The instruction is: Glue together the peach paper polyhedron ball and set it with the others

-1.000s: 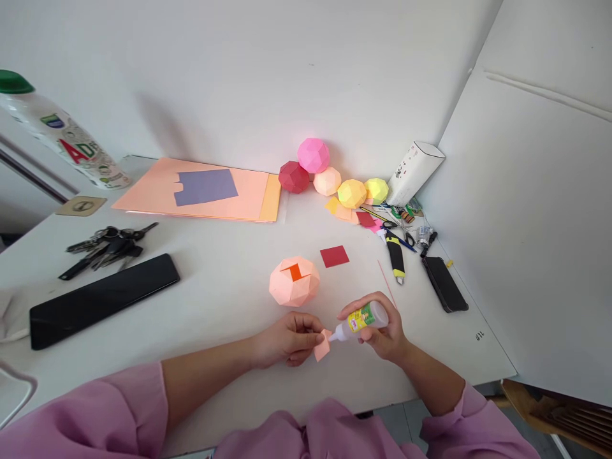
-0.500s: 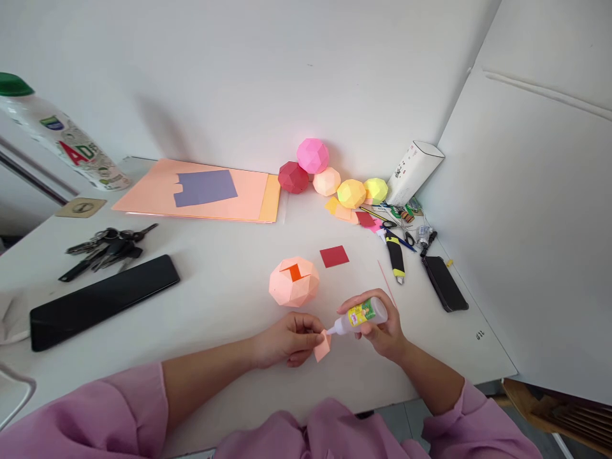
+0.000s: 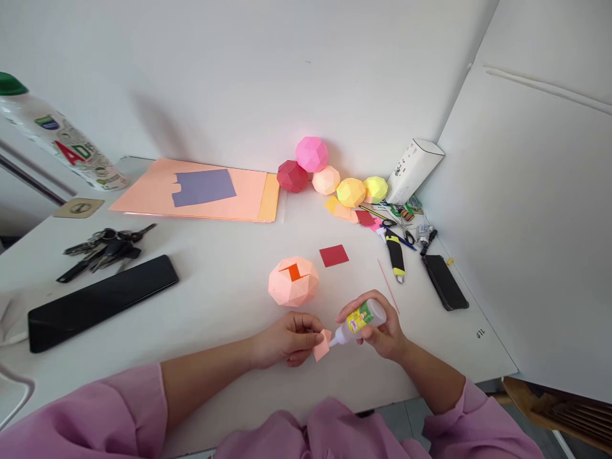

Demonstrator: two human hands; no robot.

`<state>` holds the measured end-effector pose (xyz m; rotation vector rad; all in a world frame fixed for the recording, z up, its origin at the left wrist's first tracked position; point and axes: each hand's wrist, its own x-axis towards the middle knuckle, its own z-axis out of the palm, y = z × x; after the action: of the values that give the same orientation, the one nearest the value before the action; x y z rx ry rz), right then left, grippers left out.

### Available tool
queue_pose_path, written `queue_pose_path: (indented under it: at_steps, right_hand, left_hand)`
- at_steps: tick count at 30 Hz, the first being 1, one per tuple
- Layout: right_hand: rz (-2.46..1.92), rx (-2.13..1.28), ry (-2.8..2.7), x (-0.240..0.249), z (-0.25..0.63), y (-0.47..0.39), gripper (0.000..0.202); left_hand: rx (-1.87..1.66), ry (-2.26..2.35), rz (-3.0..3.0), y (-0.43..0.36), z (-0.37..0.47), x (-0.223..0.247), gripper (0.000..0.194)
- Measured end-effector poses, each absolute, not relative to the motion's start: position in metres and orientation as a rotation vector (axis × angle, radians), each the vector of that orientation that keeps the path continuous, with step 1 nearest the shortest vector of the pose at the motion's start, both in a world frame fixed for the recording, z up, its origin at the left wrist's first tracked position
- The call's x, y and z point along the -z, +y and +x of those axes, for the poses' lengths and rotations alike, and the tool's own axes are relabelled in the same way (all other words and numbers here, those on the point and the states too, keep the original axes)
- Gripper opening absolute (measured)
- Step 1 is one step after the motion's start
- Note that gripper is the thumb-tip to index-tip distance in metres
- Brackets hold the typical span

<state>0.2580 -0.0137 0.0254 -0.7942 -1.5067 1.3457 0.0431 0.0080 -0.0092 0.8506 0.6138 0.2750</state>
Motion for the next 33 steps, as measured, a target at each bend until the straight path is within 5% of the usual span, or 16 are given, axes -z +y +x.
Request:
queue_pose_path:
  at_steps: [33]
  right_hand:
    - [-0.81,-1.186,-1.279,-0.0184,0.2646,-0.0105,0.032]
  left_hand:
    - [-0.396,0.422,0.925,0.0073,0.0405,0.0183,0.025]
